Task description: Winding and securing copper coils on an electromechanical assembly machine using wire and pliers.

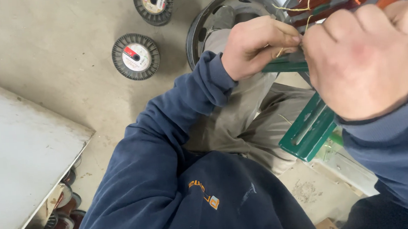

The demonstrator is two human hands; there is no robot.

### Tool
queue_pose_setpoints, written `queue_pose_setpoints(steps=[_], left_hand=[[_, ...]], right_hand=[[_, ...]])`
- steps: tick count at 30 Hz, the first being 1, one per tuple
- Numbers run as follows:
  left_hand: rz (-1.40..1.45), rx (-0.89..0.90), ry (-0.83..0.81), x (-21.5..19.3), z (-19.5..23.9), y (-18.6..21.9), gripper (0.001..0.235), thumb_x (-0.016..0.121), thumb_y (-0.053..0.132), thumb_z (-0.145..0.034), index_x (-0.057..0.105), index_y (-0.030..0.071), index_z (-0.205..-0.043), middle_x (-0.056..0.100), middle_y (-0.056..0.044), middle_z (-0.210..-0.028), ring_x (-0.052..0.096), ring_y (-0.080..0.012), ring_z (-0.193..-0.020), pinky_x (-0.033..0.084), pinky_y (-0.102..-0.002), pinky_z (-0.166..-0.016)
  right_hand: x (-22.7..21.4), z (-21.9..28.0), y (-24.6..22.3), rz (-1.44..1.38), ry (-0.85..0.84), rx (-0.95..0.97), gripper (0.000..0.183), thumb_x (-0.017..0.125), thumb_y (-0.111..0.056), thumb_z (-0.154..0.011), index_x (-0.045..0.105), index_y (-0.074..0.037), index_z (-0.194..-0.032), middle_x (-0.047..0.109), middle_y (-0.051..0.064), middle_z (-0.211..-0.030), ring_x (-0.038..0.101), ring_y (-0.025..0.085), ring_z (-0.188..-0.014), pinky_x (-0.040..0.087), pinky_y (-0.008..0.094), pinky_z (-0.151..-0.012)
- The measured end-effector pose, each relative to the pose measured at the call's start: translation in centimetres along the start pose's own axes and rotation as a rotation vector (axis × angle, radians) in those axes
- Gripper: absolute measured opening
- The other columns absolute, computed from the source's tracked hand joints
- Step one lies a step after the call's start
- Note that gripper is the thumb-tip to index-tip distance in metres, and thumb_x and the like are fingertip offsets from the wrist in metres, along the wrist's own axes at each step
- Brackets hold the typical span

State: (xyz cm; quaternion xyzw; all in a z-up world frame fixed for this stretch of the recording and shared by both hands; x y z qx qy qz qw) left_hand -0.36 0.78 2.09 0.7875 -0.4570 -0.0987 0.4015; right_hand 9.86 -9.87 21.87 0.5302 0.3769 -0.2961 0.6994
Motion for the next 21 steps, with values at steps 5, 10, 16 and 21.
queue_pose_setpoints(steps=[5, 10, 16, 21], left_hand=[[0.003, 0.03, -0.045, 0.1, -0.5, -0.3, 0.021, 0.079, 0.0, -0.095, 0.071, 0.007, -0.113, 0.074, -0.006, -0.118, 0.074, -0.0241, -0.106, 0.06, -0.033, -0.091], [0.008, 0.023, -0.037, -0.2, -0.2, -0.8, 0.022, 0.078, -0.002, -0.095, 0.071, 0.005, -0.114, 0.074, -0.008, -0.12, 0.075, -0.0234, -0.108, 0.061, -0.033, -0.093], [0.184, -0.11, -0.007, 0.3, 0.6, -1.5, 0.017, 0.072, -0.004, -0.101, 0.071, 0.002, -0.117, 0.074, -0.011, -0.123, 0.075, -0.0204, -0.112, 0.062, -0.029, -0.099], [0.565, -0.281, 0.074, 1.5, 1.9, -3.1, 0.012, 0.07, -0.001, -0.107, 0.068, -0.001, -0.119, 0.074, -0.011, -0.123, 0.072, -0.0136, -0.109, 0.058, -0.027, -0.097]], right_hand=[[-1.0, 0.1, -0.5, -0.031, -0.008, -0.004, 0.018, 0.07, -0.016, -0.089, 0.053, -0.016, -0.082, 0.044, -0.002, -0.084, 0.051, 0.016, -0.086, 0.034, 0.033, -0.088], [-1.7, -0.2, -1.4, 0.015, -0.05, 0.021, 0.024, 0.078, -0.022, -0.091, 0.057, -0.019, -0.08, 0.047, -0.003, -0.08, 0.053, 0.015, -0.082, 0.036, 0.033, -0.087], [-2.5, 1.1, -0.4, -0.017, 0.003, 0.033, 0.02, 0.075, -0.026, -0.098, 0.061, -0.017, -0.087, 0.049, 0.0, -0.089, 0.054, 0.017, -0.089, 0.038, 0.036, -0.089], [-2.5, 2.7, 0.7, -0.139, -0.087, 0.12, 0.026, 0.072, -0.013, -0.1, 0.069, -0.009, -0.126, 0.056, 0.005, -0.115, 0.054, 0.022, -0.109, 0.045, 0.031, -0.098]])
Point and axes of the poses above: each hand's wrist, its own z-axis away from the middle knuckle, its own x-axis out of the palm, y = z × x, the point moved 1 cm from there along -z, towards the middle knuckle
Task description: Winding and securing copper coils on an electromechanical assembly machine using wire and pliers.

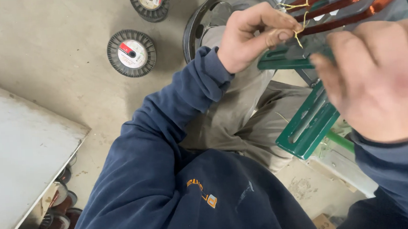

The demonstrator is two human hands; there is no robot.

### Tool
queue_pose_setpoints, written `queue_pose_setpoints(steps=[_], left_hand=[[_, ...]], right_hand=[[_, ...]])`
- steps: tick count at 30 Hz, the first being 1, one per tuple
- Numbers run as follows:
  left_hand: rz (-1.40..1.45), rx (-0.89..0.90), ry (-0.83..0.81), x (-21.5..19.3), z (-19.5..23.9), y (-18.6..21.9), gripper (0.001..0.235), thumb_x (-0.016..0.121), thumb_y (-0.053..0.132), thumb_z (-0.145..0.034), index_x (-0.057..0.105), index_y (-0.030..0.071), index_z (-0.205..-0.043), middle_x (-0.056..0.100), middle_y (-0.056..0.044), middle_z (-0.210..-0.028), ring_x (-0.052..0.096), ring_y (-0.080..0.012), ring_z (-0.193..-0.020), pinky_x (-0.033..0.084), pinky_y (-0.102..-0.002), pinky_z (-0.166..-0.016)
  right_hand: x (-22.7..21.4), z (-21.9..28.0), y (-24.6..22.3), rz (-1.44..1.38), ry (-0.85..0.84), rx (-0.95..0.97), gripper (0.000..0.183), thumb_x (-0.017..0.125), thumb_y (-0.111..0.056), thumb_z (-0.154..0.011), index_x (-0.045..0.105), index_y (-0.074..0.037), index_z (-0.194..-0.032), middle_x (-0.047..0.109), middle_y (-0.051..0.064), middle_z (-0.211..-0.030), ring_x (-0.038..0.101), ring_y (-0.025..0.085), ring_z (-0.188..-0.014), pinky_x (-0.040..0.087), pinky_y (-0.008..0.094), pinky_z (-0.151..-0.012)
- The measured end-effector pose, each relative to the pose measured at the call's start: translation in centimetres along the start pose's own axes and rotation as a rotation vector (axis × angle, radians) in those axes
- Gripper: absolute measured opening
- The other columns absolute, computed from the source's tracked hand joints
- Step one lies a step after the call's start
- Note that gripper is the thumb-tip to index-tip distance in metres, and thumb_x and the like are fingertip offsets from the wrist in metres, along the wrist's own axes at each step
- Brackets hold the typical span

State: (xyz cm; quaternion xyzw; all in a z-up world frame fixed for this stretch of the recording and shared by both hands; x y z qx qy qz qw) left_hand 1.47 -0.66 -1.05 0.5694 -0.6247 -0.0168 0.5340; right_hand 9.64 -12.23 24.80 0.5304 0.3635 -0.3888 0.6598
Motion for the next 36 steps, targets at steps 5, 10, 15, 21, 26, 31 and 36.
queue_pose_setpoints(steps=[5, 10, 15, 21, 26, 31, 36], left_hand=[[0.09, -0.04, 0.053, 0.1, 0.1, -0.6, 0.013, 0.071, 0.001, -0.106, 0.068, -0.002, -0.118, 0.074, -0.01, -0.12, 0.07, -0.0118, -0.106, 0.057, -0.026, -0.094], [0.097, -0.059, 0.075, 0.0, -0.1, 0.2, 0.015, 0.072, 0.002, -0.106, 0.067, -0.002, -0.119, 0.075, -0.01, -0.117, 0.071, -0.0119, -0.105, 0.058, -0.027, -0.094], [-0.375, 0.159, -0.054, 0.4, -1.6, 4.2, 0.016, 0.079, 0.007, -0.103, 0.072, 0.004, -0.117, 0.071, -0.007, -0.116, 0.073, -0.0159, -0.098, 0.06, -0.03, -0.087], [-0.709, 0.338, -0.149, 0.7, -2.5, 5.3, 0.017, 0.084, 0.01, -0.1, 0.074, 0.01, -0.114, 0.065, -0.005, -0.11, 0.069, -0.0224, -0.094, 0.056, -0.034, -0.082], [-0.672, 0.315, -0.089, 0.7, -2.2, 4.8, 0.016, 0.082, 0.009, -0.102, 0.073, 0.01, -0.115, 0.067, -0.004, -0.112, 0.07, -0.0207, -0.094, 0.056, -0.032, -0.082], [-0.386, 0.134, 0.013, -1.6, -1.4, 1.3, 0.011, 0.079, 0.008, -0.105, 0.074, 0.008, -0.115, 0.069, -0.003, -0.107, 0.068, -0.0148, -0.088, 0.055, -0.027, -0.079], [-0.392, 0.003, 0.092, -1.4, -2.0, 3.0, 0.008, 0.079, 0.011, -0.102, 0.076, 0.005, -0.106, 0.07, -0.001, -0.097, 0.058, -0.0079, -0.076, 0.045, -0.024, -0.067]], right_hand=[[0.0, -3.2, -1.4, 0.114, 0.048, -0.066, 0.031, 0.084, -0.033, -0.097, 0.075, -0.011, -0.117, 0.06, 0.001, -0.107, 0.055, 0.022, -0.102, 0.04, 0.036, -0.096], [2.0, -2.1, -0.9, 0.223, 0.13, -0.129, 0.011, 0.069, -0.014, -0.099, 0.059, -0.017, -0.096, 0.048, -0.005, -0.094, 0.047, 0.015, -0.096, 0.03, 0.032, -0.1], [1.3, -1.6, -1.3, 0.188, 0.138, -0.145, 0.011, 0.067, -0.015, -0.096, 0.056, -0.017, -0.093, 0.045, -0.003, -0.091, 0.047, 0.016, -0.094, 0.03, 0.033, -0.098], [0.1, -0.3, -1.4, 0.163, -0.001, -0.072, 0.01, 0.07, -0.014, -0.097, 0.061, -0.015, -0.092, 0.046, 0.0, -0.088, 0.05, 0.02, -0.092, 0.039, 0.034, -0.093], [-0.1, -1.3, -1.9, 0.166, -0.018, -0.071, 0.006, 0.064, -0.011, -0.099, 0.06, -0.011, -0.094, 0.048, 0.003, -0.092, 0.049, 0.021, -0.091, 0.036, 0.03, -0.086], [0.5, -2.4, -2.4, 0.2, 0.078, -0.141, 0.011, 0.067, -0.013, -0.083, 0.061, -0.011, -0.091, 0.046, 0.002, -0.088, 0.048, 0.02, -0.09, 0.036, 0.039, -0.097], [0.8, -1.5, -1.7, 0.14, 0.013, -0.089, 0.016, 0.068, -0.019, -0.077, 0.055, -0.013, -0.085, 0.046, 0.002, -0.089, 0.051, 0.022, -0.095, 0.036, 0.038, -0.094]])
Point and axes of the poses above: each hand's wrist, its own z-axis away from the middle knuckle, its own x-axis out of the palm, y = z × x, the point moved 1 cm from there along -z, towards the middle knuckle
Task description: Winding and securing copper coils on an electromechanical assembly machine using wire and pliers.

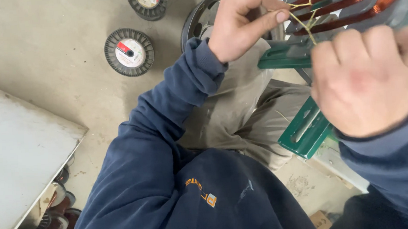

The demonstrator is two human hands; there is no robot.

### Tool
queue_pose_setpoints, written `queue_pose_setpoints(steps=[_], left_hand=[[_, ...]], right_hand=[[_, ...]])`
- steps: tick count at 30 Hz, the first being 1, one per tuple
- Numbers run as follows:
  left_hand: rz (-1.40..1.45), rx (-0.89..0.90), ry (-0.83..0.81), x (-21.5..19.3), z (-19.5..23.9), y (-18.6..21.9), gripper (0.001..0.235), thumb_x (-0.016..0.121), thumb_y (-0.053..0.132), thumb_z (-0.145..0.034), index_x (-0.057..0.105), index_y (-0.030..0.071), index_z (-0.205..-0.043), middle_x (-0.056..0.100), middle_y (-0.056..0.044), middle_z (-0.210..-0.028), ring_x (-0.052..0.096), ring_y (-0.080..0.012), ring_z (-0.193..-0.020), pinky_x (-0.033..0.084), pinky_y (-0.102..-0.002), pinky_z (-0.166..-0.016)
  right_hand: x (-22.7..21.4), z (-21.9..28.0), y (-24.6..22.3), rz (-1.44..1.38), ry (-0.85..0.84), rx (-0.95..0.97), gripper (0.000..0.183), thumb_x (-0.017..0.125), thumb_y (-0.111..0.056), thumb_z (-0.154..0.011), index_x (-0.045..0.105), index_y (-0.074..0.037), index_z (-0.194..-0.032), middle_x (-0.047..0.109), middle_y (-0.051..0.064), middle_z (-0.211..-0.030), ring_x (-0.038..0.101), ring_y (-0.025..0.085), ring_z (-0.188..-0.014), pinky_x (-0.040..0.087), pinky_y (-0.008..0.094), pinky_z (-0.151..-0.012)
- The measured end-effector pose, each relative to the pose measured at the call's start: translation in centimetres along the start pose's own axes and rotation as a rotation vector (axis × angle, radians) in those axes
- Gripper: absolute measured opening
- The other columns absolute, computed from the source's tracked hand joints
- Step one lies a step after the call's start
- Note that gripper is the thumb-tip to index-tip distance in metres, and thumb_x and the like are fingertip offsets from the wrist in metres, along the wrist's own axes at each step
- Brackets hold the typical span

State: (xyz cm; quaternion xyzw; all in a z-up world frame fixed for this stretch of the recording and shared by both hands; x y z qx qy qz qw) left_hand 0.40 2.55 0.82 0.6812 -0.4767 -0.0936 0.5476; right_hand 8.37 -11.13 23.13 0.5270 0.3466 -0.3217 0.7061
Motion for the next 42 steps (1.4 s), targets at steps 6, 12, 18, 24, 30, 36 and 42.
queue_pose_setpoints(steps=[6, 12, 18, 24, 30, 36, 42], left_hand=[[-0.177, 0.024, 0.097, 1.3, -0.7, 0.2, 0.01, 0.078, 0.016, -0.099, 0.077, 0.006, -0.101, 0.067, 0.0, -0.081, 0.056, -0.0053, -0.069, 0.044, -0.024, -0.062], [-0.171, 0.064, 0.218, 0.0, -0.6, -0.4, 0.012, 0.077, 0.017, -0.1, 0.076, 0.006, -0.099, 0.073, 0.0, -0.081, 0.063, -0.0067, -0.072, 0.051, -0.025, -0.066], [-0.097, 0.022, 0.246, 0.3, -0.6, -3.1, 0.013, 0.078, 0.017, -0.1, 0.076, 0.005, -0.099, 0.076, -0.001, -0.083, 0.064, -0.0068, -0.073, 0.052, -0.026, -0.067], [-0.216, 0.059, 0.231, -0.2, -0.4, 2.9, 0.012, 0.075, 0.013, -0.098, 0.074, 0.001, -0.098, 0.069, -0.006, -0.087, 0.06, -0.0147, -0.075, 0.048, -0.031, -0.069], [0.174, 0.179, -0.286, 0.2, -2.2, 3.7, 0.011, 0.063, 0.014, -0.111, 0.063, 0.003, -0.108, 0.066, -0.01, -0.123, 0.065, -0.0153, -0.089, 0.056, -0.029, -0.08], [-0.081, 0.259, -0.531, -0.6, -4.9, 2.5, 0.008, 0.061, 0.01, -0.117, 0.06, 0.004, -0.112, 0.064, -0.005, -0.105, 0.065, -0.0182, -0.089, 0.055, -0.03, -0.081], [-0.356, 0.534, -0.553, -1.8, -5.4, 4.5, 0.008, 0.067, 0.01, -0.114, 0.062, 0.004, -0.115, 0.062, -0.008, -0.106, 0.064, -0.0229, -0.095, 0.053, -0.033, -0.084]], right_hand=[[-0.5, 1.0, 0.2, 0.137, -0.133, 0.024, 0.015, 0.069, -0.018, -0.082, 0.054, -0.014, -0.084, 0.045, 0.002, -0.089, 0.049, 0.019, -0.094, 0.036, 0.032, -0.096], [-0.3, -0.1, 0.3, 0.004, -0.042, -0.043, 0.021, 0.072, -0.024, -0.075, 0.056, -0.013, -0.083, 0.046, 0.002, -0.086, 0.05, 0.022, -0.094, 0.037, 0.039, -0.094], [-0.8, 0.1, 0.5, 0.126, -0.186, -0.005, 0.024, 0.073, -0.03, -0.081, 0.059, -0.012, -0.086, 0.049, 0.004, -0.09, 0.051, 0.022, -0.097, 0.04, 0.037, -0.099], [-1.9, -1.6, 0.9, 0.197, -0.041, -0.086, 0.014, 0.072, -0.024, -0.084, 0.061, -0.019, -0.091, 0.051, 0.0, -0.096, 0.053, 0.019, -0.096, 0.038, 0.036, -0.095], [-2.1, -4.4, 1.2, 0.146, 0.058, -0.298, 0.019, 0.066, -0.028, -0.085, 0.07, -0.021, -0.102, 0.061, -0.008, -0.094, 0.058, 0.01, -0.087, 0.037, 0.03, -0.087], [-1.2, -4.9, 1.1, 0.201, 0.062, -0.336, 0.007, 0.061, -0.029, -0.087, 0.062, -0.023, -0.09, 0.059, -0.009, -0.083, 0.057, 0.007, -0.077, 0.038, 0.026, -0.082], [-1.5, -4.6, 1.8, 0.206, 0.047, -0.365, 0.006, 0.061, -0.029, -0.088, 0.061, -0.023, -0.09, 0.057, -0.009, -0.081, 0.057, 0.007, -0.077, 0.039, 0.027, -0.083]])
Point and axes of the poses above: each hand's wrist, its own z-axis away from the middle knuckle, its own x-axis out of the palm, y = z × x, the point moved 1 cm from there along -z, towards the middle knuckle
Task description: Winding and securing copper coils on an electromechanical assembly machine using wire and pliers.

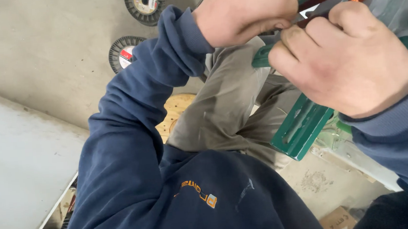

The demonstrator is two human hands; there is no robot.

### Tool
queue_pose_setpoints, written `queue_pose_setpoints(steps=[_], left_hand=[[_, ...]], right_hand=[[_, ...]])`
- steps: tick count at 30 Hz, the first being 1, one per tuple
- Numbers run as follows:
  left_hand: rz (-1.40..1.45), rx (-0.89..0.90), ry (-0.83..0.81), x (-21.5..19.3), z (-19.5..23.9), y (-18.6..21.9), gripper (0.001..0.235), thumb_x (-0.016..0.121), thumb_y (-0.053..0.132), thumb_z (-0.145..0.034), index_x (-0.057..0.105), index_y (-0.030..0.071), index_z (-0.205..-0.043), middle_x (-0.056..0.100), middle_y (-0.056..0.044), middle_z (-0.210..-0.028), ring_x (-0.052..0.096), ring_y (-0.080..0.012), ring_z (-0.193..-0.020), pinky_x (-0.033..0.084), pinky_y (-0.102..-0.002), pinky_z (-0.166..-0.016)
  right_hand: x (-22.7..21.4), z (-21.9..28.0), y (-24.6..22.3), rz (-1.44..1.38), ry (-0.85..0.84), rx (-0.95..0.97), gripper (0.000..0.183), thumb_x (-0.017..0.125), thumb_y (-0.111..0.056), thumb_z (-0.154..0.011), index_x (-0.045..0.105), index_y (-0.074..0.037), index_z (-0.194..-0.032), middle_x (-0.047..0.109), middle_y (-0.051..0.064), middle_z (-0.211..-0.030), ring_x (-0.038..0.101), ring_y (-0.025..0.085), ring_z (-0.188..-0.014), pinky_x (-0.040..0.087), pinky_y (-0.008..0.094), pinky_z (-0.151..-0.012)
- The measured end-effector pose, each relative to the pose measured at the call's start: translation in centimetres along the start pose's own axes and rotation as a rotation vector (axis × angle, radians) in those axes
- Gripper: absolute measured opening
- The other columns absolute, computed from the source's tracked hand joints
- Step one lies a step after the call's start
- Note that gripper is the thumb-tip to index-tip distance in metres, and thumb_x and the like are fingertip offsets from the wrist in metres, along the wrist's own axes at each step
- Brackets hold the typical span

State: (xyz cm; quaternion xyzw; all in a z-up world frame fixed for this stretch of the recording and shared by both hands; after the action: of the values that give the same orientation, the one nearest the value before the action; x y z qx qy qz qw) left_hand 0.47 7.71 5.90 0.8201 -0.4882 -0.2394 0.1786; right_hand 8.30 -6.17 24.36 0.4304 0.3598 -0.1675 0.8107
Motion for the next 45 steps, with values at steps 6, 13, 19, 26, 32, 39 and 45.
queue_pose_setpoints(steps=[6, 13, 19, 26, 32, 39, 45], left_hand=[[0.78, -0.274, 0.19, 4.0, 3.0, -1.3, 0.013, 0.062, 0.014, -0.119, 0.062, 0.002, -0.116, 0.065, -0.01, -0.123, 0.064, -0.0169, -0.106, 0.056, -0.031, -0.094], [0.994, -0.333, 0.356, 6.3, 3.6, -1.3, 0.014, 0.059, 0.016, -0.114, 0.06, 0.003, -0.119, 0.065, -0.012, -0.131, 0.063, -0.0168, -0.112, 0.053, -0.032, -0.1], [1.067, -0.4, 0.479, 5.9, 3.6, -1.4, 0.011, 0.055, 0.016, -0.111, 0.06, 0.006, -0.116, 0.07, -0.012, -0.123, 0.065, -0.0158, -0.1, 0.054, -0.032, -0.09], [0.111, 0.039, 0.021, -0.1, 0.3, -0.6, 0.007, 0.068, 0.003, -0.11, 0.062, 0.004, -0.113, 0.065, -0.008, -0.118, 0.066, -0.0251, -0.106, 0.056, -0.037, -0.09], [-0.255, 0.207, -0.168, -1.9, -0.4, -0.4, 0.015, 0.068, 0.002, -0.099, 0.061, 0.005, -0.112, 0.064, -0.006, -0.12, 0.065, -0.0235, -0.109, 0.054, -0.032, -0.089], [-0.257, 0.036, -0.017, 0.7, 0.0, 1.2, 0.016, 0.076, 0.014, -0.105, 0.061, 0.008, -0.111, 0.062, -0.004, -0.102, 0.064, -0.0251, -0.09, 0.051, -0.038, -0.075], [-0.238, 0.017, 0.024, 0.7, 0.0, 2.2, 0.018, 0.077, 0.012, -0.103, 0.065, 0.008, -0.116, 0.061, -0.004, -0.092, 0.062, -0.0241, -0.082, 0.05, -0.038, -0.07]], right_hand=[[-0.4, -1.2, -0.9, -0.102, 0.177, 0.124, 0.007, 0.067, -0.028, -0.081, 0.063, -0.022, -0.084, 0.065, -0.011, -0.087, 0.056, 0.007, -0.072, 0.04, 0.026, -0.078], [1.5, 0.7, -2.4, -0.29, 0.28, 0.308, 0.009, 0.068, -0.012, -0.098, 0.065, -0.015, -0.106, 0.067, -0.01, -0.11, 0.055, 0.008, -0.082, 0.037, 0.026, -0.087], [0.3, 0.5, -2.1, -0.257, 0.198, 0.283, 0.012, 0.068, -0.016, -0.104, 0.06, -0.017, -0.096, 0.062, -0.008, -0.097, 0.054, 0.009, -0.081, 0.038, 0.027, -0.088], [-0.2, 0.8, -1.4, 0.033, 0.009, 0.18, 0.01, 0.066, -0.028, -0.084, 0.057, -0.024, -0.087, 0.052, -0.008, -0.08, 0.052, 0.009, -0.081, 0.034, 0.03, -0.088], [-0.1, 1.1, -1.4, 0.072, 0.009, 0.219, 0.013, 0.067, -0.029, -0.081, 0.054, -0.025, -0.084, 0.049, -0.009, -0.078, 0.05, 0.009, -0.083, 0.034, 0.029, -0.089], [-2.1, 1.4, -0.6, -0.012, 0.066, 0.192, 0.012, 0.067, -0.03, -0.074, 0.066, -0.027, -0.086, 0.074, -0.013, -0.107, 0.058, 0.006, -0.09, 0.038, 0.029, -0.096], [-1.7, 2.9, -1.4, -0.022, 0.145, 0.284, 0.017, 0.072, -0.029, -0.078, 0.077, -0.025, -0.094, 0.073, -0.011, -0.108, 0.06, 0.008, -0.097, 0.037, 0.031, -0.096]])
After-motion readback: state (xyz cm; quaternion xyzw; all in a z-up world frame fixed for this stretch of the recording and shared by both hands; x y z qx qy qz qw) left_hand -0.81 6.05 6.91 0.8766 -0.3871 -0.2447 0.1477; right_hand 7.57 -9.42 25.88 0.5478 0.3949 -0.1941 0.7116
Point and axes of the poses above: each hand's wrist, its own z-axis away from the middle knuckle, its own x-axis out of the palm, y = z × x, the point moved 1 cm from there along -z, towards the middle knuckle
